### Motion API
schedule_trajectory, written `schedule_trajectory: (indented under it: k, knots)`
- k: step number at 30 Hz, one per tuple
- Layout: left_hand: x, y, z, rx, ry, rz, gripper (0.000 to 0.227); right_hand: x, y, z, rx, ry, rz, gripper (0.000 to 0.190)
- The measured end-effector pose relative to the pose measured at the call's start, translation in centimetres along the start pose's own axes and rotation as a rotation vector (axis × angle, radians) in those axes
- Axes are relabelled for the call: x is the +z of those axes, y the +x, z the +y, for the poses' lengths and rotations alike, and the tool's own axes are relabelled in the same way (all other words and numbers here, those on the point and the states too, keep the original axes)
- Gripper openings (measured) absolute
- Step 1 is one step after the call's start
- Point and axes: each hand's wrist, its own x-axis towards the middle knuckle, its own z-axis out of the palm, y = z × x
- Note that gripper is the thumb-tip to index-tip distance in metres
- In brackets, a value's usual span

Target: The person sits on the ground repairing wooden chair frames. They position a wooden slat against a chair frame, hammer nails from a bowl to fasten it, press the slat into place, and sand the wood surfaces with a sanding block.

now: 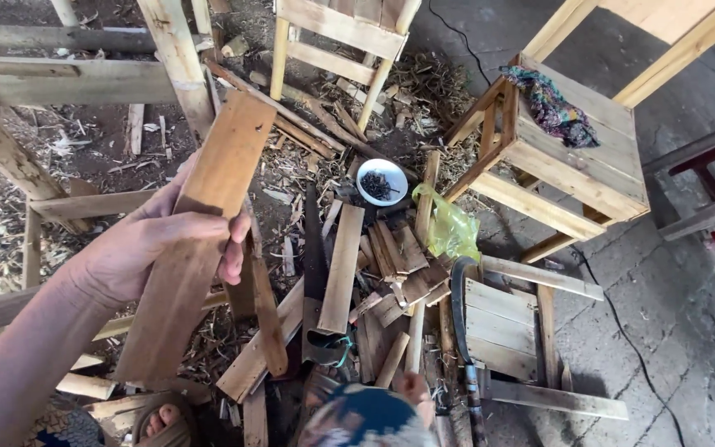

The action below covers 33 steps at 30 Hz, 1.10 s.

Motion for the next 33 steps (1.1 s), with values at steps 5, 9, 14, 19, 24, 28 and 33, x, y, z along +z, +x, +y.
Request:
schedule_trajectory:
  k: [5,9,14,19,24,28,33]
  knots:
    - [-1.5,-1.2,-0.4,0.023,0.017,0.057,0.081,3.8,-1.7,-1.2,-0.293,-0.147,0.094,0.012]
    - [-2.6,-1.3,-1.2,-0.025,-0.046,0.033,0.071,5.2,-2.9,-1.2,-0.565,-0.293,0.186,0.010]
    - [-1.8,-1.2,-2.4,-0.061,-0.066,0.001,0.076,6.0,0.8,-1.5,-0.551,-0.265,0.065,0.004]
    - [-1.6,-0.9,-3.3,-0.061,-0.041,-0.034,0.069,10.2,2.8,1.3,-0.461,-0.489,-0.278,0.025]
    - [-1.4,-0.9,-3.2,-0.118,-0.060,0.013,0.057,9.0,4.8,-4.7,-0.465,-0.142,0.165,0.010]
    - [-1.6,-0.1,-4.4,-0.208,-0.227,-0.017,0.076,10.5,8.0,-6.5,-0.696,-0.641,-0.221,0.057]
    - [-0.1,-0.8,-3.8,-0.228,-0.428,-0.113,0.056,16.8,15.3,0.8,-1.384,-0.952,-0.098,0.053]
